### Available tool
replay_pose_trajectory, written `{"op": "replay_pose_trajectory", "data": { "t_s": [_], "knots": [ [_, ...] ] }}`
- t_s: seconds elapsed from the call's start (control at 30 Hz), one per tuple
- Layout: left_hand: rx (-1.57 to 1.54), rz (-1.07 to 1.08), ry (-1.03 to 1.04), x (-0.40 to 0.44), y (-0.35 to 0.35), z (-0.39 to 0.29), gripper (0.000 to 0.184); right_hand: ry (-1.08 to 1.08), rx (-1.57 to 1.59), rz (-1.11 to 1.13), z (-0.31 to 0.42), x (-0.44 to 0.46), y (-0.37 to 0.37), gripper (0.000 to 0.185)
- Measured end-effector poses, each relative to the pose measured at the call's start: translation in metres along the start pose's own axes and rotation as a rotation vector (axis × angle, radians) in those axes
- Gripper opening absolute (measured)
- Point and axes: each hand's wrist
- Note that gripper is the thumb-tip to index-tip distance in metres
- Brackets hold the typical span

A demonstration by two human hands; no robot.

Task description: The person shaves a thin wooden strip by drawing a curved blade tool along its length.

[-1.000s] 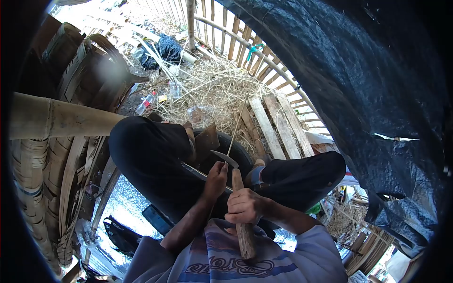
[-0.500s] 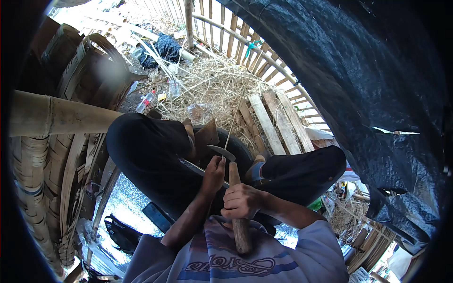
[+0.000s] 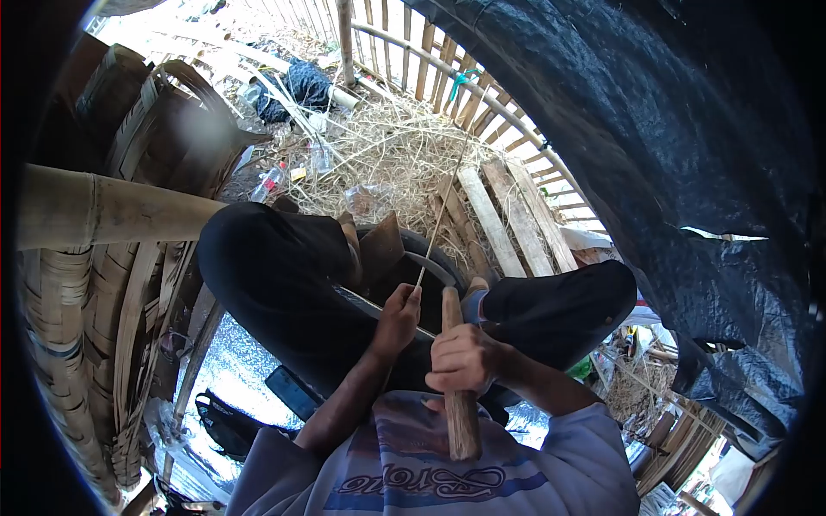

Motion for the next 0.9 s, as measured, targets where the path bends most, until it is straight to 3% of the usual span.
{"op": "replay_pose_trajectory", "data": {
  "t_s": [0.03, 0.1, 0.43, 0.83, 0.9],
  "knots": [
    [0.006, -0.004, -0.009, -0.001, -0.002, 0.001, 0.020, 0.004, 0.007, -0.007, 0.008, 0.003, 0.006, 0.022],
    [-0.277, 0.046, -0.112, 0.002, -0.003, 0.000, 0.022, -0.055, 0.037, -0.051, 0.015, 0.008, 0.011, 0.022],
    [-0.308, 0.090, -0.218, -0.002, -0.005, -0.002, 0.021, -0.020, -0.016, -0.035, -0.005, 0.005, 0.004, 0.021],
    [-0.249, -0.002, -0.165, 0.007, -0.001, 0.003, 0.023, -0.063, 0.057, -0.036, -0.020, -0.004, 0.015, 0.026],
    [-0.116, 0.066, 0.018, 0.007, 0.001, 0.020, 0.023, 0.031, -0.151, 0.046, -0.042, -0.014, 0.009, 0.023]
  ]
}}
Point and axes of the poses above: each hand's wrist, its own x-axis towards the middle knuckle, its own y-axis out of the palm, z = x × y, and after that the axes turned 4 degrees about -x, right-handed
